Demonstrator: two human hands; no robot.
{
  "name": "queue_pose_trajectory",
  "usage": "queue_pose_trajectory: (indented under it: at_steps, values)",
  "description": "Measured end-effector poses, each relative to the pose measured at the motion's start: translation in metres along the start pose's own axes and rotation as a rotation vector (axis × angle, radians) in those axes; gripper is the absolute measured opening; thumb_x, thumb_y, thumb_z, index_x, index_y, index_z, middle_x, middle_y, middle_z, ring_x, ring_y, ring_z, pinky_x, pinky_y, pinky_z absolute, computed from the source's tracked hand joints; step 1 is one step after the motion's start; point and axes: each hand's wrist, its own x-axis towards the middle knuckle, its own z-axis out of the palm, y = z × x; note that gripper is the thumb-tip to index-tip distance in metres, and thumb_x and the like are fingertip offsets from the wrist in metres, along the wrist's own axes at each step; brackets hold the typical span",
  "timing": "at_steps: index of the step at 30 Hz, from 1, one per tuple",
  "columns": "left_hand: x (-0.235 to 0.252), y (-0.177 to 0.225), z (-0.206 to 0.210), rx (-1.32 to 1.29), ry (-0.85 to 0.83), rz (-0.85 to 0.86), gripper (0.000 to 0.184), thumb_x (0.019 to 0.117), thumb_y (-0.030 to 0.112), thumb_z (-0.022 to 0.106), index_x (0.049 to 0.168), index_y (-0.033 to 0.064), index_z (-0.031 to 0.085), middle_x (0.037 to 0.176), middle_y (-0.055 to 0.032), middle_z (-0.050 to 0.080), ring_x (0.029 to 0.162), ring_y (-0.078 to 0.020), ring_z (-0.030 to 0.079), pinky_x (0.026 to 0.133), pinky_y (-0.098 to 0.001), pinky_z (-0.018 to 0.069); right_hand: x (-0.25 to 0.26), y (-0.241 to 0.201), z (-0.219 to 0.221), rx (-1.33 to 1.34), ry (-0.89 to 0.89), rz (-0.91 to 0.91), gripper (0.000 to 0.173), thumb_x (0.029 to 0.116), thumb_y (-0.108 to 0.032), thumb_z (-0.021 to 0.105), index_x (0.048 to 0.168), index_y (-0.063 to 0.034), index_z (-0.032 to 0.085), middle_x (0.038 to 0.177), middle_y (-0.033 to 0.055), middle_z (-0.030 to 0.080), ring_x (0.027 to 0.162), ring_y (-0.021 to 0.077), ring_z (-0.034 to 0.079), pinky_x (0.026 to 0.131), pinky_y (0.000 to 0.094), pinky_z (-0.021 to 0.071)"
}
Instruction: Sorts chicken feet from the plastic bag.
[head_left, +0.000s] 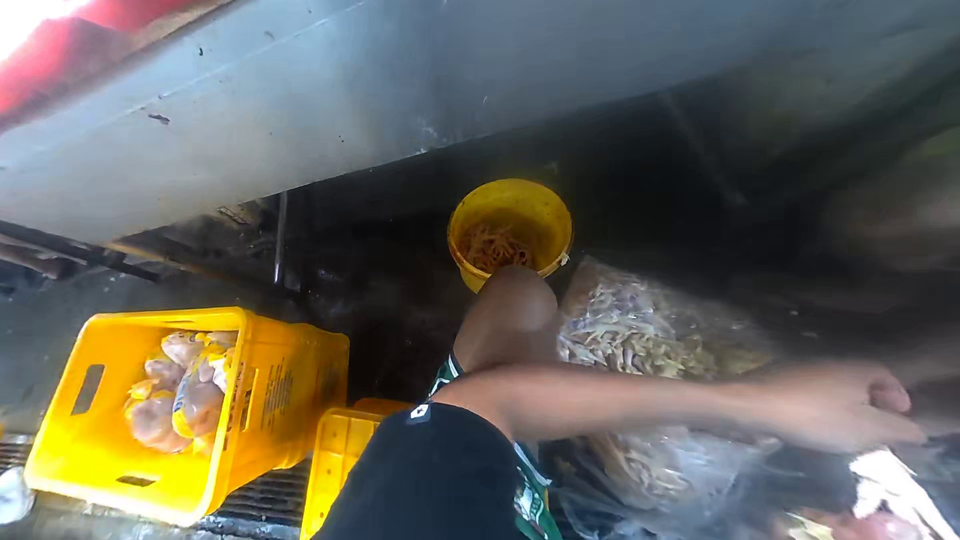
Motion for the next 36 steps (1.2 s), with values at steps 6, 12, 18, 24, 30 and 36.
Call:
queue_pose_trajectory:
  at_steps: [6,12,18,24,30,36]
  values:
    - [-0.014,0.036,-0.065,-0.020,0.188,-0.119,0.031,0.1027,0.008,0.059,0.130,-0.0062,0.057,0.116,-0.0239,0.067,0.102,-0.0291,0.067,0.089,-0.0437,0.0563,-0.025,-0.024,0.016,0.053,0.024,0.044,0.023,0.1082,-0.022,0.044,0.098,-0.0229,0.064,0.070,-0.0179,0.061,0.059,-0.0019,0.058,0.057,0.0196,0.0529]
    - [0.003,0.029,-0.035,0.217,0.051,-0.101,0.027,0.0971,0.017,0.062,0.122,0.0077,0.059,0.101,-0.0126,0.067,0.084,-0.0229,0.066,0.072,-0.0445,0.0569,0.005,-0.027,0.011,-0.017,0.007,0.152,0.040,0.1066,-0.037,0.044,0.100,-0.0039,0.066,0.082,-0.0011,0.066,0.068,0.0066,0.062,0.061,0.0273,0.0556]
    - [0.004,0.030,-0.018,0.268,0.027,-0.124,0.023,0.0966,0.015,0.062,0.119,0.0123,0.058,0.087,-0.0082,0.066,0.070,-0.0202,0.064,0.061,-0.0408,0.0545,0.008,-0.019,0.012,0.002,0.000,-0.007,0.031,0.1064,-0.020,0.048,0.083,-0.0067,0.063,0.068,-0.0003,0.055,0.058,0.0089,0.052,0.054,0.0263,0.0468]
    - [0.040,0.009,-0.065,0.220,0.398,-0.198,0.030,0.0980,0.016,0.057,0.124,0.0008,0.059,0.104,-0.0185,0.065,0.087,-0.0289,0.065,0.074,-0.0502,0.0553,-0.043,-0.042,0.006,0.113,-0.172,-0.127,0.034,0.1073,-0.023,0.049,0.079,-0.0072,0.060,0.068,-0.0026,0.055,0.060,0.0043,0.053,0.056,0.0218,0.0465]
    - [0.015,0.022,-0.033,-0.282,0.192,-0.205,0.022,0.1087,0.024,0.050,0.124,0.0095,0.057,0.083,-0.0022,0.057,0.055,-0.0099,0.051,0.049,-0.0249,0.0474,-0.017,-0.031,-0.001,0.317,-0.078,0.123,0.033,0.1024,-0.006,0.038,0.113,0.0037,0.067,0.077,0.0020,0.060,0.056,0.0074,0.051,0.050,0.0237,0.0453]
    - [-0.027,0.036,0.000,-0.346,-0.203,-0.120,0.017,0.1069,0.022,0.055,0.109,0.0090,0.065,0.082,-0.0064,0.063,0.062,-0.0137,0.058,0.057,-0.0284,0.0540,0.019,-0.041,-0.009,0.397,0.045,0.014,0.028,0.1052,-0.033,0.054,0.101,-0.0080,0.065,0.077,0.0016,0.061,0.059,0.0068,0.052,0.053,0.0237,0.0461]
